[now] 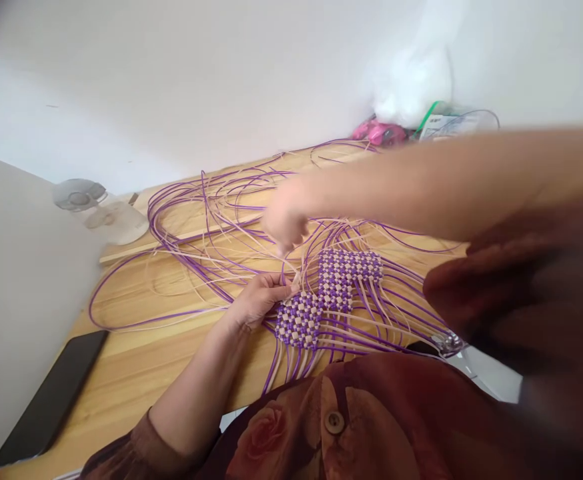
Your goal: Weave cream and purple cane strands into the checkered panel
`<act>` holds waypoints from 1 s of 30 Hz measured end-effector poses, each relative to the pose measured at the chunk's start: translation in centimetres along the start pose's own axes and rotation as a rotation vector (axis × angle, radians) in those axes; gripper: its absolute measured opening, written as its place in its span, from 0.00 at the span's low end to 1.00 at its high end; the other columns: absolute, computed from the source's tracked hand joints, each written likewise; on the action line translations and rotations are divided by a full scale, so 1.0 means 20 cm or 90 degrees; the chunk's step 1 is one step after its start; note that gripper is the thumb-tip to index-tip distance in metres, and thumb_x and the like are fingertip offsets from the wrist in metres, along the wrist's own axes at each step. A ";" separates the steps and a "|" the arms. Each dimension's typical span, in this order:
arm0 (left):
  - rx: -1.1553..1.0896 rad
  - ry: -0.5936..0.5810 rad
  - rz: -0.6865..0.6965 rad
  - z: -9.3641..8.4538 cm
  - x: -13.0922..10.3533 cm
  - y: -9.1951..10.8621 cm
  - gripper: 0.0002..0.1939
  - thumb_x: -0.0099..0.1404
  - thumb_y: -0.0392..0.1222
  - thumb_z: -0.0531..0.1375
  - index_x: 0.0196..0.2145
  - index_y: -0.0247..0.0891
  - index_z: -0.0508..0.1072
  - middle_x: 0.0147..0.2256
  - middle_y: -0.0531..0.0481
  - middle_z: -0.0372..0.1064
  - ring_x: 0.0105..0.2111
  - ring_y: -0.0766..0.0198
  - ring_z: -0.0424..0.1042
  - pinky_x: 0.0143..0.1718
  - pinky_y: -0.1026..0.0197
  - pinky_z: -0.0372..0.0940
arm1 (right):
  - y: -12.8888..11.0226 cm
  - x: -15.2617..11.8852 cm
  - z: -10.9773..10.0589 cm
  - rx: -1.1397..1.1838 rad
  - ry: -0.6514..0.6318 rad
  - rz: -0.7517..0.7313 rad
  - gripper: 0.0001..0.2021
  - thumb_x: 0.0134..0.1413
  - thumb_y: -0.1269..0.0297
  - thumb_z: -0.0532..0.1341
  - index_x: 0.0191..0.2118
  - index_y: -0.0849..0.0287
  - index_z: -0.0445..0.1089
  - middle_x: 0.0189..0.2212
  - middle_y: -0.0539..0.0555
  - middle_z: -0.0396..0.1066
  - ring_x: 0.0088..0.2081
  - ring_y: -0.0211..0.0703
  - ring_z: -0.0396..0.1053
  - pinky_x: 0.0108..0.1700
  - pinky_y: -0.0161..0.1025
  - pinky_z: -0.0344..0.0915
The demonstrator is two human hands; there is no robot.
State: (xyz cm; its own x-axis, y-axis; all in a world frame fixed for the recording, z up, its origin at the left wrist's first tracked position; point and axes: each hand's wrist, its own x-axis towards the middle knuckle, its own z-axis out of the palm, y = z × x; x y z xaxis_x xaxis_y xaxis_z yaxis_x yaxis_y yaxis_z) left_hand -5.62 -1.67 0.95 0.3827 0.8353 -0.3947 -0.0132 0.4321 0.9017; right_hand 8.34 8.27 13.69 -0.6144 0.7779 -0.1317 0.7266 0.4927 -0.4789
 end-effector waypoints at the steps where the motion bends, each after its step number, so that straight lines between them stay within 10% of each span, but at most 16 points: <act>1: -0.006 -0.004 0.000 0.00 0.00 0.00 0.22 0.44 0.54 0.72 0.24 0.35 0.69 0.17 0.57 0.62 0.16 0.74 0.53 0.21 0.64 0.43 | 0.00 -0.01 0.02 -0.025 -0.078 -0.013 0.06 0.52 0.66 0.68 0.31 0.64 0.75 0.25 0.47 0.72 0.27 0.34 0.69 0.32 0.33 0.66; 5: -0.012 -0.002 0.010 0.01 -0.01 0.01 0.20 0.44 0.51 0.73 0.24 0.34 0.71 0.17 0.57 0.62 0.17 0.75 0.53 0.22 0.65 0.44 | 0.02 -0.09 0.08 -0.081 -0.277 -0.117 0.05 0.49 0.74 0.65 0.29 0.59 0.78 0.21 0.45 0.74 0.24 0.31 0.65 0.28 0.30 0.55; 16: -0.106 -0.007 0.123 0.01 0.02 -0.04 0.18 0.45 0.39 0.74 0.36 0.34 0.79 0.37 0.47 0.78 0.39 0.60 0.74 0.48 0.58 0.65 | 0.09 -0.09 0.33 -0.039 -0.114 -0.456 0.10 0.48 0.79 0.58 0.21 0.61 0.65 0.22 0.48 0.64 0.25 0.34 0.59 0.29 0.33 0.49; 24: -0.196 0.019 0.013 0.00 0.02 0.00 0.17 0.43 0.42 0.75 0.32 0.33 0.79 0.29 0.49 0.76 0.30 0.65 0.72 0.39 0.61 0.64 | 0.16 -0.07 0.30 0.072 -0.082 -0.437 0.08 0.57 0.74 0.57 0.31 0.61 0.72 0.28 0.49 0.71 0.30 0.34 0.66 0.34 0.31 0.56; 30: -0.188 -0.024 -0.035 -0.02 0.01 0.02 0.17 0.43 0.45 0.74 0.28 0.31 0.78 0.23 0.49 0.73 0.23 0.68 0.67 0.29 0.64 0.60 | 0.20 -0.32 0.35 0.054 0.153 -0.319 0.09 0.62 0.65 0.59 0.33 0.61 0.75 0.30 0.52 0.74 0.32 0.37 0.68 0.38 0.35 0.60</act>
State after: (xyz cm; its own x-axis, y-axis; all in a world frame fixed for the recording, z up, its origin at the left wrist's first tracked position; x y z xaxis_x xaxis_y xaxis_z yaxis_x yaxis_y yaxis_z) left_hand -5.83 -1.24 1.15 0.4239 0.7969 -0.4304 -0.2576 0.5617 0.7862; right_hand 12.99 2.54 6.64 -0.7832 0.5292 0.3265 0.3311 0.7994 -0.5014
